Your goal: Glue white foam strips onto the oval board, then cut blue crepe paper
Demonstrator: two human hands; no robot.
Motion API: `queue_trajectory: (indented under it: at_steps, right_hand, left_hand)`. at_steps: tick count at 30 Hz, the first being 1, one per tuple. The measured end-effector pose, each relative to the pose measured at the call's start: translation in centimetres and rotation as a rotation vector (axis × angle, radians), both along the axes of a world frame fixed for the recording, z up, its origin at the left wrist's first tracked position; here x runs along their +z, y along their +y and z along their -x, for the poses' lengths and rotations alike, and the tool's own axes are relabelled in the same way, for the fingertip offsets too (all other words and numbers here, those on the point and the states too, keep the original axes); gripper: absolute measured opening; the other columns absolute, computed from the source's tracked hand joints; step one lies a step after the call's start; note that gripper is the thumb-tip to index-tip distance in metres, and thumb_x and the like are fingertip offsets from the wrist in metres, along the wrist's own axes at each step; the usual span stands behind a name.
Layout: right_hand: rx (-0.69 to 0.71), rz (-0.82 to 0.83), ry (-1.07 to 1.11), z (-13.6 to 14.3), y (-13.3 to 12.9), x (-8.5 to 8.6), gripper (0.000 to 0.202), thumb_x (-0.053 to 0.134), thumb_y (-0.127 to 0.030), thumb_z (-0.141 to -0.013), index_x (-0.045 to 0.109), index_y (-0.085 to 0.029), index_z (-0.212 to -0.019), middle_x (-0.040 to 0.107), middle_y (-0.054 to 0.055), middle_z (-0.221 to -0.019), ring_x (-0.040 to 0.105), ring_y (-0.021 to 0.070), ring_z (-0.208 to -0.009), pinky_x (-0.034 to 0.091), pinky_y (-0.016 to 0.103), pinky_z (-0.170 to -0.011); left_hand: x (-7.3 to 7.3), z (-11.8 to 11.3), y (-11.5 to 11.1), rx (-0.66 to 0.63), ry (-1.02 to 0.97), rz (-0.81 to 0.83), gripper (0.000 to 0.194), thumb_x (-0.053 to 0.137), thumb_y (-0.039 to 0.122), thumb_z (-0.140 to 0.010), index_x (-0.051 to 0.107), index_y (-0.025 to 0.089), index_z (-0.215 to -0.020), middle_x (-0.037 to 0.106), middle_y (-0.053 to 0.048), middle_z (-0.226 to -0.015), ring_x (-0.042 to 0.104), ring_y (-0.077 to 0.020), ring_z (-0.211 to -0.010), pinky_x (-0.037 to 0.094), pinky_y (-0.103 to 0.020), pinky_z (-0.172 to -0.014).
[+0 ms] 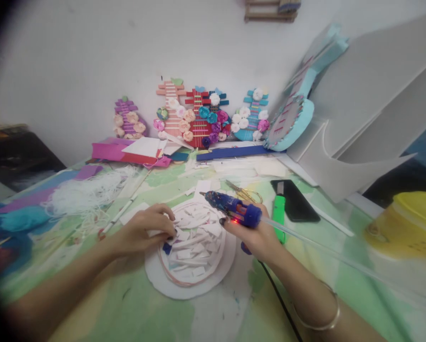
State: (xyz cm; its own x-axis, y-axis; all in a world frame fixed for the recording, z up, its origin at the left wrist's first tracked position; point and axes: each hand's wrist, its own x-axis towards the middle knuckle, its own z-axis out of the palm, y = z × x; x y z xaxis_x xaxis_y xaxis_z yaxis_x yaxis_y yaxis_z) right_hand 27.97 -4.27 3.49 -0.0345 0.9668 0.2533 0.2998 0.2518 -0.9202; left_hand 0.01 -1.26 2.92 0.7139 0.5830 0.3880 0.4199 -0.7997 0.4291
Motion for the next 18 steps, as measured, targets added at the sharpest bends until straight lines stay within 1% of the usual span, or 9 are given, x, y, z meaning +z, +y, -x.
queue_trajectory:
  at_steps: [1, 3, 4, 5, 8, 11, 13, 15, 18]
  right_hand:
    - [0.006, 0.001, 0.004, 0.0, 0.0, 0.1, 0.018, 0.064, -0.035, -0.064, 0.058, -0.018, -0.065, 0.055, 0.000, -0.059, 0.051, 0.0157, -0.059, 0.042, 0.029, -0.057]
    - [0.019, 0.001, 0.006, 0.0, 0.0, 0.3, 0.017, 0.064, -0.034, -0.065, 0.059, -0.017, -0.066, 0.055, 0.000, -0.060, 0.051, 0.0152, -0.058, 0.041, 0.028, -0.054]
    - [0.020, -0.003, 0.005, -0.1, 0.0, 0.4, 0.017, 0.064, -0.033, -0.065, 0.059, -0.017, -0.067, 0.055, 0.000, -0.060, 0.051, 0.0149, -0.057, 0.040, 0.028, -0.053]
    - [0.021, -0.014, 0.004, -0.1, 0.0, 0.4, 0.017, 0.064, -0.033, -0.065, 0.059, -0.017, -0.067, 0.055, 0.000, -0.061, 0.051, 0.0149, -0.058, 0.040, 0.028, -0.054]
    - [0.042, -0.033, 0.011, -0.1, 0.2, 0.4, 0.018, 0.064, -0.033, -0.065, 0.058, -0.016, -0.067, 0.055, 0.000, -0.061, 0.051, 0.0158, -0.060, 0.041, 0.029, -0.057]
    - [0.047, -0.031, 0.008, -0.1, 0.3, 0.3, 0.019, 0.064, -0.033, -0.065, 0.057, -0.016, -0.063, 0.054, 0.000, -0.058, 0.050, 0.0156, -0.059, 0.040, 0.029, -0.056]
    - [0.044, -0.044, -0.003, -0.1, 0.3, 0.3, 0.018, 0.065, -0.033, -0.065, 0.057, -0.017, -0.062, 0.054, 0.000, -0.057, 0.050, 0.0156, -0.059, 0.040, 0.029, -0.057]
    - [0.049, -0.056, -0.007, -0.1, 0.4, 0.2, 0.017, 0.064, -0.032, -0.065, 0.058, -0.016, -0.064, 0.055, 0.000, -0.059, 0.051, 0.0163, -0.061, 0.040, 0.030, -0.058]
    - [0.055, -0.046, -0.005, -0.2, 0.5, 0.1, 0.016, 0.064, -0.031, -0.066, 0.060, -0.016, -0.067, 0.056, 0.000, -0.061, 0.052, 0.0163, -0.061, 0.040, 0.029, -0.057]
  left_hand:
    - [-0.1, -0.1, 0.6, 0.088, -0.068, 0.046, 0.015, 0.055, 0.015, -0.078, 0.070, 0.018, -0.078, 0.070, -0.005, -0.075, 0.060, -0.0178, -0.082, 0.046, -0.029, -0.076]
    - [-0.2, -0.3, 2.4, 0.342, -0.143, 0.120, 0.014, 0.057, 0.020, -0.076, 0.070, 0.017, -0.079, 0.071, -0.005, -0.079, 0.062, -0.0168, -0.075, 0.047, -0.027, -0.069]
    - [-0.3, -0.5, 3.5, 0.468, -0.136, 0.132, 0.015, 0.057, 0.022, -0.075, 0.071, 0.017, -0.079, 0.071, -0.005, -0.080, 0.062, -0.0167, -0.073, 0.046, -0.026, -0.066]
    - [-0.3, -0.8, 4.7, 0.544, -0.108, 0.136, 0.017, 0.056, 0.023, -0.074, 0.071, 0.017, -0.080, 0.071, -0.004, -0.081, 0.063, -0.0171, -0.073, 0.046, -0.026, -0.065]
    - [-0.7, -1.8, 8.2, 0.604, 0.002, 0.082, 0.022, 0.058, 0.026, -0.070, 0.071, 0.015, -0.083, 0.071, -0.007, -0.084, 0.062, -0.0189, -0.075, 0.044, -0.026, -0.068]
    - [-1.4, -2.9, 10.4, 0.611, 0.071, 0.086, 0.019, 0.062, 0.025, -0.063, 0.072, 0.014, -0.075, 0.070, -0.009, -0.076, 0.061, -0.0197, -0.068, 0.041, -0.027, -0.064]
    - [-1.7, -3.4, 10.9, 0.613, 0.069, 0.098, 0.014, 0.063, 0.022, -0.060, 0.072, 0.014, -0.067, 0.069, -0.008, -0.070, 0.059, -0.0202, -0.066, 0.040, -0.028, -0.063]
    - [-1.7, -3.5, 10.9, 0.623, 0.048, 0.112, 0.011, 0.061, 0.019, -0.059, 0.071, 0.014, -0.061, 0.068, -0.007, -0.065, 0.059, -0.0205, -0.066, 0.039, -0.029, -0.064]
    - [-0.7, -3.0, 10.0, 0.635, -0.021, 0.176, 0.011, 0.060, 0.020, -0.059, 0.070, 0.015, -0.057, 0.067, -0.005, -0.061, 0.059, -0.0208, -0.069, 0.040, -0.029, -0.067]
